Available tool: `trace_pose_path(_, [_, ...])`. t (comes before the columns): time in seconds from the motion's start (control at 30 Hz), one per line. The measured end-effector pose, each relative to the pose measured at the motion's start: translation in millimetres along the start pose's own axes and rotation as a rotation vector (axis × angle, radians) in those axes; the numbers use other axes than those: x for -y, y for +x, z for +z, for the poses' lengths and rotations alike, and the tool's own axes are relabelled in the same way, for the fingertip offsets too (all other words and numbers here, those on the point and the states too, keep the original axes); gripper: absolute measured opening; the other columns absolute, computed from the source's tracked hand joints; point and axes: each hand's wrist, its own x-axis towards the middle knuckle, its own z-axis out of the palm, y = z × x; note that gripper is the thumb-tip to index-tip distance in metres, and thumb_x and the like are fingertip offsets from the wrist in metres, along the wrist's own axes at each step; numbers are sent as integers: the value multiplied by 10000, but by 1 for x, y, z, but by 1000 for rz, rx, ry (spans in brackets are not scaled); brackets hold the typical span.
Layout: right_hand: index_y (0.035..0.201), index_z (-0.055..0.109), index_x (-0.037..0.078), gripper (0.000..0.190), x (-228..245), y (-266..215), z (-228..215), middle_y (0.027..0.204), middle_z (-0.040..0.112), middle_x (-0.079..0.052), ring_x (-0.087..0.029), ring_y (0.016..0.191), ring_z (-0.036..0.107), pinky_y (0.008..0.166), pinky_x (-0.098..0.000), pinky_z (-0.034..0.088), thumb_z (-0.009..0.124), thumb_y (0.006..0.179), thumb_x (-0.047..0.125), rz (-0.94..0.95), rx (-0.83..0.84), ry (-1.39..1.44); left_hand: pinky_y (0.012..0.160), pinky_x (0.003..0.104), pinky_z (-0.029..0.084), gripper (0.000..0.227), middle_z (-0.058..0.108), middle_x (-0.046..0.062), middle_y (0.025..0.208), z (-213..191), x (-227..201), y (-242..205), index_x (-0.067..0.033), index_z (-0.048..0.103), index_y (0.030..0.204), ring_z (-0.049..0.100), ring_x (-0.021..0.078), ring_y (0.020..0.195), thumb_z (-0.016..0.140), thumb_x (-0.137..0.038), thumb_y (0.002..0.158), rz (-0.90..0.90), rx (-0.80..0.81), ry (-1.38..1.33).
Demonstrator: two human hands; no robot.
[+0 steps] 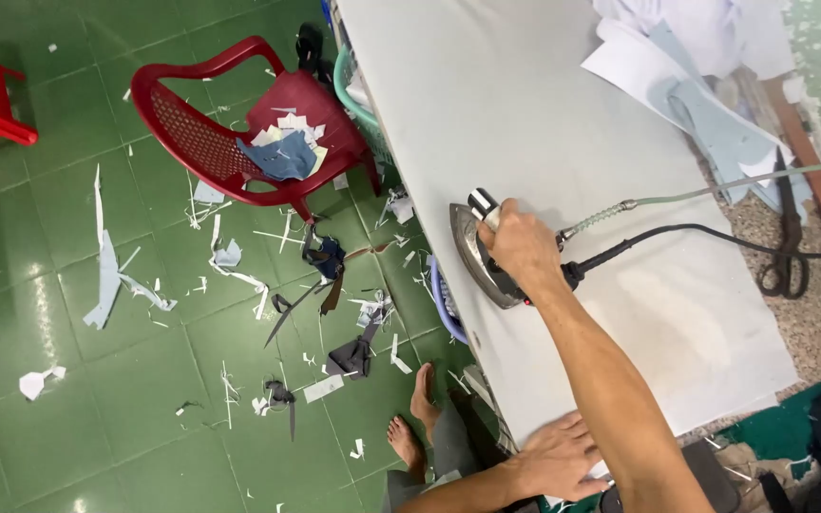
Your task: The person irons a white piece of fabric on a table using a steam iron. They smooth the fabric with their hands, place a black rectangular object on top of it, and continue ironing over the object. The person also picks up a pair of scissors at the end of the clip.
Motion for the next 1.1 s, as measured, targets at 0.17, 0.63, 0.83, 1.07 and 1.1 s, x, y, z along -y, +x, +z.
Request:
trace_pose_path(0.17, [1120, 476, 8, 458, 15, 14, -7, 797, 688, -178, -398, 675, 659, 591, -534, 544, 482, 1083, 465, -16, 20, -39, 1347, 408, 215, 674, 669, 102, 1379, -8, 4, 2, -39, 662, 1351, 485, 285, 1458, 353, -500, 970, -12, -31, -228])
trace_pose_path(0.63, [1225, 494, -29, 461, 21, 15, -17, 864, 677, -195, -326, 700, 675, 638, -448, 611, 567, 1077, 402, -52, 87, 0, 1370, 441, 147, 651, 520, 18, 1563, 8, 9, 1, -118, 530, 1485, 365, 223, 1567, 352, -499, 988, -69, 121, -380])
trace_pose_path(0.83, [1164, 514, -15, 357, -4, -13, -1, 798, 673, -154, -239, 544, 608, 455, -364, 542, 585, 1054, 317, -186, 137, -51, 991, 345, 566, 520, 670, 176, 1233, -18, 18, -49, -33, 550, 1461, 689, 218, 983, 656, -249, 1000, -500, -94, -1708])
trace_pose_path(1.07, [1190, 543, 4, 417, -26, -73, 5, 927, 690, -233, -372, 795, 672, 667, -474, 578, 604, 983, 361, -223, 144, -69, 354, 209, 311, 560, 470, 22, 449, -23, 58, -118, 27, 683, 1162, 369, 88, 302, 420, -458, 1067, -620, -672, -1646])
trace_pose_path(1.1, [1195, 583, -3, 449, -27, -85, 3, 1050, 712, -318, -467, 1006, 716, 837, -540, 608, 639, 927, 352, -216, 117, -28, 343, 249, 315, 558, 400, 63, 388, -7, 71, -128, 64, 655, 1193, 344, 130, 251, 409, -421, 1066, -679, -864, -1773])
